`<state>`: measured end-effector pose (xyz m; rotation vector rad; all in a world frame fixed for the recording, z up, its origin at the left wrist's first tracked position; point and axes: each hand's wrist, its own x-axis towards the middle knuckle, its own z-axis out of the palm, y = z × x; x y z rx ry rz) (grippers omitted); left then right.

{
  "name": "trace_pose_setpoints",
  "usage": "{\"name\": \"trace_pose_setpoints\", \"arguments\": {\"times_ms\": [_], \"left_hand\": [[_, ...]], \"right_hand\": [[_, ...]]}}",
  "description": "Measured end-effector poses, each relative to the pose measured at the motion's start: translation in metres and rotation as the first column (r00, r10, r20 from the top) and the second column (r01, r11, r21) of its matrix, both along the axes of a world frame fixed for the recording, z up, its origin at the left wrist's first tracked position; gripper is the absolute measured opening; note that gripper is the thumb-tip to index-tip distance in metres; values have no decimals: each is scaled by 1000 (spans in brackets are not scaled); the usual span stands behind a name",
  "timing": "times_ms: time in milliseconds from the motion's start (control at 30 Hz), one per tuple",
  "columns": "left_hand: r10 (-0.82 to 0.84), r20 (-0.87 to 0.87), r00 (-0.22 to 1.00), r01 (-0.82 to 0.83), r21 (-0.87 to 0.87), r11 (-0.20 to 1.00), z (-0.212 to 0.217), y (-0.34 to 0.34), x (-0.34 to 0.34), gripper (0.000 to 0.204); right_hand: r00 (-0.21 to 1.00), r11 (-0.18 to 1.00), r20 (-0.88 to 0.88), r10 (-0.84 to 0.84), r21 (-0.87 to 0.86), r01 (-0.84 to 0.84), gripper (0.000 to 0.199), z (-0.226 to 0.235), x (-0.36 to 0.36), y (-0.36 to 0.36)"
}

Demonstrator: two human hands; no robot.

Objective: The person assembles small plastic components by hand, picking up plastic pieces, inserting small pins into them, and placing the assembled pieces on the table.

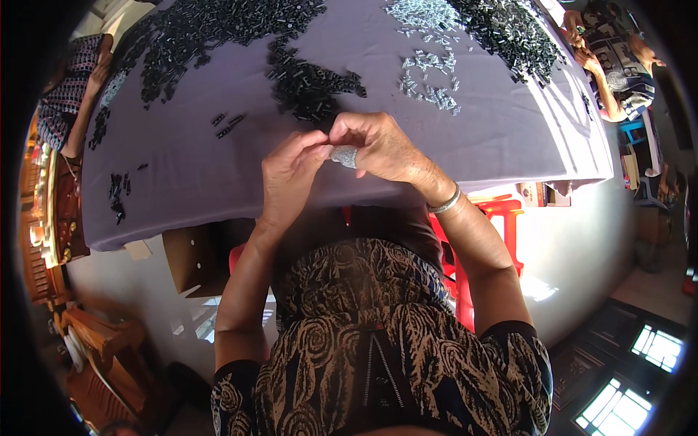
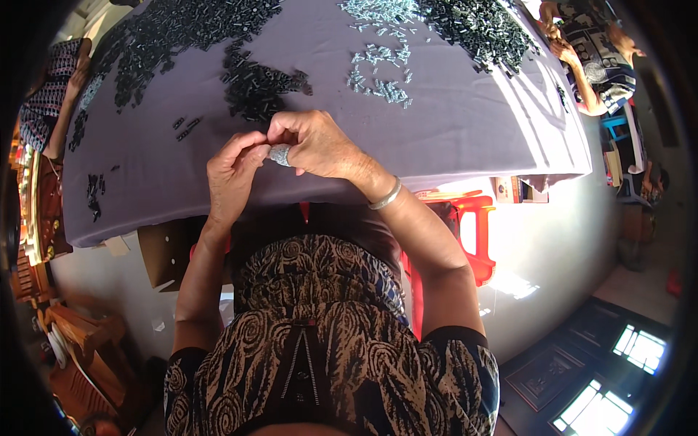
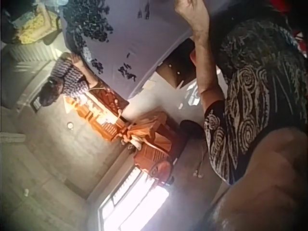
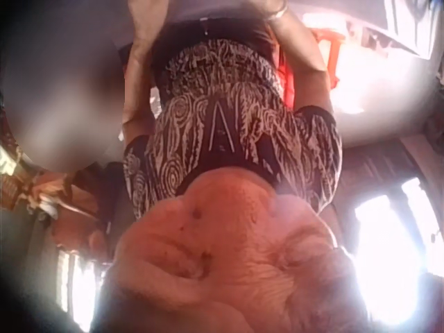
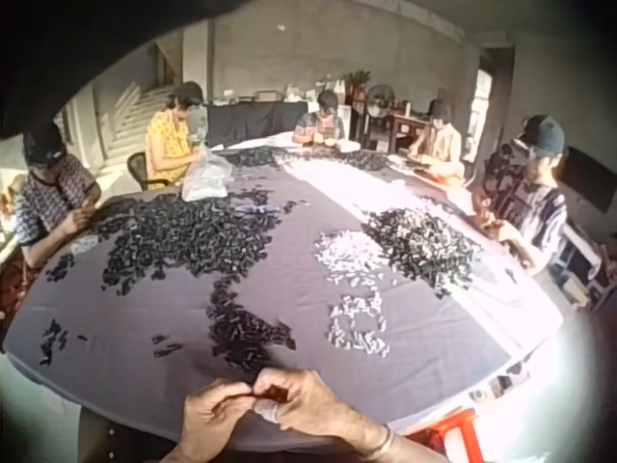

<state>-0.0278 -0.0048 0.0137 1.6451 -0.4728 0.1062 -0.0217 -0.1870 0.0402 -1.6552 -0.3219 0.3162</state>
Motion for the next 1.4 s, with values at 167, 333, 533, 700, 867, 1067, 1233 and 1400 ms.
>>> {"name": "trace_pose_setpoints", "arguments": {"times_ms": [167, 333, 533, 700, 867, 1067, 1233, 1400], "left_hand": [[-119, -199, 973, 89, -150, 985, -8, 2, 4, 17], [-140, -261, 955, 97, -172, 980, -6, 3, 5, 17], [-156, -252, 955, 143, -68, 987, -4, 6, 6, 18], [-154, -238, 959, 173, 60, 983, -2, 5, 4, 18], [-143, -214, 966, 139, -34, 990, -5, 6, 9, 15], [-133, -191, 973, 112, -116, 987, -8, 2, 6, 14], [-108, -190, 976, 87, -112, 990, -5, 0, 6, 15], [-115, -194, 974, 88, -140, 986, -4, -1, 5, 16]], "right_hand": [[999, 995, -49, 19, 94, -14, 6, -2, 1, -2], [1000, 990, -29, -5, 141, 9, 7, -7, 2, 0], [999, 988, -39, -35, 149, 41, 3, -6, 1, 2], [996, 993, -39, -78, 86, 82, 11, -5, 5, -10], [871, 896, 274, -408, -60, 439, 19, 4, 29, -65], [831, 697, 524, -188, -525, 489, 13, 6, 57, -94], [860, 576, 494, -130, -668, 471, 11, -5, 68, -91], [891, 535, 435, -128, -727, 431, 11, 1, 67, -85]]}}
